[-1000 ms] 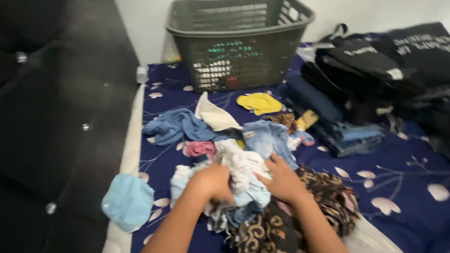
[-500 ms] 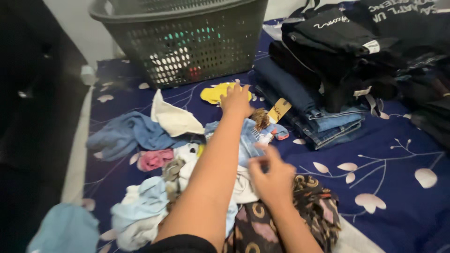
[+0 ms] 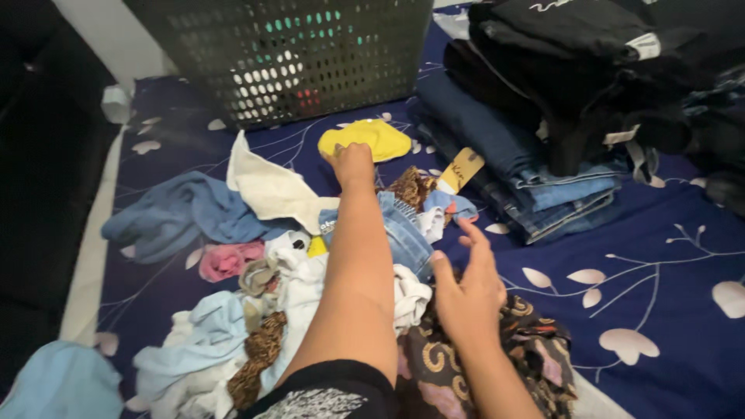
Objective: The person folds various clothing items, including shirts, pants, and socks, on a bed. They pick up each item, fold it neatly, and place it into a growing stack.
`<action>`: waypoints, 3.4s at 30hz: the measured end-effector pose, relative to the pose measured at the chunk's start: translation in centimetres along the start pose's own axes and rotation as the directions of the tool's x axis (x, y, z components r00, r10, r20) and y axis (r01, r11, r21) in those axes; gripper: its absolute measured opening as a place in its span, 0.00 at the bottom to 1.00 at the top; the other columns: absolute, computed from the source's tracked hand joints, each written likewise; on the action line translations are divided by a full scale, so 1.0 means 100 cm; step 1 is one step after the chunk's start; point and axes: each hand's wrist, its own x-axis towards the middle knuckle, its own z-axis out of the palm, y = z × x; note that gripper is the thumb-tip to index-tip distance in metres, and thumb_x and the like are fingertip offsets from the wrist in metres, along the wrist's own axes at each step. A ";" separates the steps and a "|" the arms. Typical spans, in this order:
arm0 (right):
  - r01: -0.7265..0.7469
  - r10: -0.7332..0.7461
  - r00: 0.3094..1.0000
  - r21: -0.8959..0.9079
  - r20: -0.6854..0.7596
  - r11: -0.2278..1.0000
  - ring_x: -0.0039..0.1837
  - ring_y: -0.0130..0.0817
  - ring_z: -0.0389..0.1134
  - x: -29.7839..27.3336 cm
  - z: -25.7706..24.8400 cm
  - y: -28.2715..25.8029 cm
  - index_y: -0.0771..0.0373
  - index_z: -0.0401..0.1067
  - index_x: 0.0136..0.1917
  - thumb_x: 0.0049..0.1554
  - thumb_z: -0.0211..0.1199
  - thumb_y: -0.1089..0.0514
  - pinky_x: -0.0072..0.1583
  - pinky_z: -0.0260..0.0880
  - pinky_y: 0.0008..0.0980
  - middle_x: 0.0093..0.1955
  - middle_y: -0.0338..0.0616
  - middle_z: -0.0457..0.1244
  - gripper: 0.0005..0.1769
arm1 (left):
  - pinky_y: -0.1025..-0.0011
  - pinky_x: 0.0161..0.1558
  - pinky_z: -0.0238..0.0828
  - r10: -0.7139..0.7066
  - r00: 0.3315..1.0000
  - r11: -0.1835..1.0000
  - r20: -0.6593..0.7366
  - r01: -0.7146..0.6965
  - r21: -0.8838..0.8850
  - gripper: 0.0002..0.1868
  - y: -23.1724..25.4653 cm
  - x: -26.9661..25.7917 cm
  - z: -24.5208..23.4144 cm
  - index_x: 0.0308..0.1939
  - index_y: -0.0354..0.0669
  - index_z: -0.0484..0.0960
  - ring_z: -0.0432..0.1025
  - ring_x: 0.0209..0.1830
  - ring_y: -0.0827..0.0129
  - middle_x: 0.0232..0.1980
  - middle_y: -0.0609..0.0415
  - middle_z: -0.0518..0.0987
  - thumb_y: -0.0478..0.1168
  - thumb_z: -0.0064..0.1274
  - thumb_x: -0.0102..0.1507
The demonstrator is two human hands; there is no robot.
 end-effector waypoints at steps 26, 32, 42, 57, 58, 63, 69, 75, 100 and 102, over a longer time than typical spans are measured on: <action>0.109 -0.077 0.984 0.203 -0.158 0.973 0.61 0.40 0.67 -0.104 -0.114 0.001 0.60 0.66 0.67 0.52 0.66 0.61 0.64 0.65 0.35 0.61 0.46 0.64 0.30 | 0.47 0.54 0.69 0.634 0.773 0.598 0.034 -0.462 -0.655 0.18 0.069 -0.196 -0.118 0.50 0.39 0.78 0.73 0.54 0.38 0.52 0.32 0.79 0.45 0.35 0.69; 0.097 -0.046 0.962 0.181 -0.269 0.979 0.73 0.42 0.57 -0.151 -0.280 0.036 0.52 0.47 0.77 0.43 0.74 0.64 0.68 0.56 0.44 0.72 0.47 0.56 0.56 | 0.51 0.54 0.70 0.688 0.681 -0.205 -0.251 -0.149 -0.967 0.19 0.184 -0.337 -0.271 0.38 0.33 0.73 0.68 0.49 0.38 0.44 0.34 0.72 0.44 0.37 0.77; -0.737 0.745 0.661 0.106 -0.090 0.667 0.54 0.57 0.72 -0.282 -0.497 0.086 0.41 0.41 0.85 0.53 0.67 0.68 0.52 0.71 0.53 0.57 0.60 0.69 0.57 | 0.62 0.59 0.71 0.813 0.105 0.482 0.572 0.429 -0.764 0.18 0.218 -0.589 -0.323 0.55 0.46 0.79 0.75 0.59 0.60 0.60 0.49 0.81 0.46 0.44 0.64; 0.031 0.064 0.967 -0.367 0.245 0.930 0.79 0.56 0.44 -0.342 -0.519 0.138 0.41 0.86 0.55 0.38 0.80 0.57 0.71 0.40 0.53 0.77 0.46 0.54 0.29 | 0.56 0.71 0.42 0.981 0.008 0.164 0.195 -0.578 -0.800 0.25 0.195 -0.651 -0.350 0.48 0.62 0.89 0.64 0.68 0.58 0.65 0.56 0.77 0.44 0.64 0.44; 0.078 -0.010 0.981 -0.349 0.193 0.934 0.78 0.54 0.50 -0.339 -0.514 0.141 0.43 0.88 0.50 0.38 0.78 0.56 0.71 0.43 0.53 0.73 0.46 0.59 0.24 | 0.56 0.69 0.47 0.990 0.037 0.134 0.138 -0.577 -0.806 0.19 0.196 -0.649 -0.350 0.42 0.59 0.91 0.67 0.64 0.56 0.59 0.54 0.81 0.46 0.63 0.46; -0.471 0.444 0.880 -0.196 -0.167 0.860 0.46 0.39 0.70 -0.312 -0.484 0.151 0.58 0.80 0.42 0.57 0.64 0.41 0.58 0.70 0.52 0.39 0.44 0.70 0.18 | 0.58 0.45 0.75 0.884 0.255 0.467 0.392 -0.438 -0.769 0.17 0.207 -0.642 -0.335 0.32 0.44 0.87 0.79 0.36 0.49 0.34 0.43 0.83 0.52 0.53 0.63; -0.481 0.373 0.875 -0.458 -0.310 0.748 0.44 0.44 0.72 -0.290 -0.455 0.148 0.52 0.82 0.44 0.55 0.62 0.35 0.58 0.55 0.48 0.35 0.45 0.71 0.21 | 0.57 0.50 0.73 0.806 0.484 0.569 0.341 -0.475 -0.672 0.18 0.226 -0.637 -0.299 0.37 0.41 0.87 0.78 0.46 0.52 0.42 0.44 0.85 0.53 0.57 0.59; -0.532 0.445 0.846 -0.519 -0.293 0.669 0.51 0.40 0.73 -0.287 -0.459 0.144 0.47 0.81 0.47 0.51 0.66 0.31 0.62 0.56 0.46 0.43 0.42 0.73 0.22 | 0.58 0.58 0.69 0.774 0.512 0.609 0.371 -0.445 -0.656 0.35 0.255 -0.640 -0.292 0.56 0.39 0.79 0.72 0.60 0.51 0.58 0.41 0.79 0.64 0.61 0.58; -0.167 0.161 0.984 -0.084 -0.081 0.982 0.56 0.34 0.74 -0.289 -0.482 0.156 0.57 0.85 0.48 0.45 0.67 0.67 0.60 0.72 0.31 0.51 0.39 0.72 0.17 | 0.74 0.40 0.74 0.973 -0.031 0.227 0.227 -0.010 -0.974 0.32 0.248 -0.631 -0.310 0.61 0.52 0.82 0.75 0.35 0.77 0.36 0.61 0.82 0.27 0.56 0.52; -0.111 0.107 0.994 -0.160 -0.032 0.981 0.57 0.34 0.72 -0.289 -0.484 0.156 0.58 0.86 0.44 0.44 0.67 0.68 0.61 0.70 0.32 0.53 0.40 0.72 0.15 | 0.72 0.44 0.74 0.976 -0.065 0.201 0.209 -0.109 -0.973 0.33 0.245 -0.631 -0.314 0.61 0.53 0.82 0.76 0.38 0.73 0.39 0.59 0.83 0.31 0.61 0.50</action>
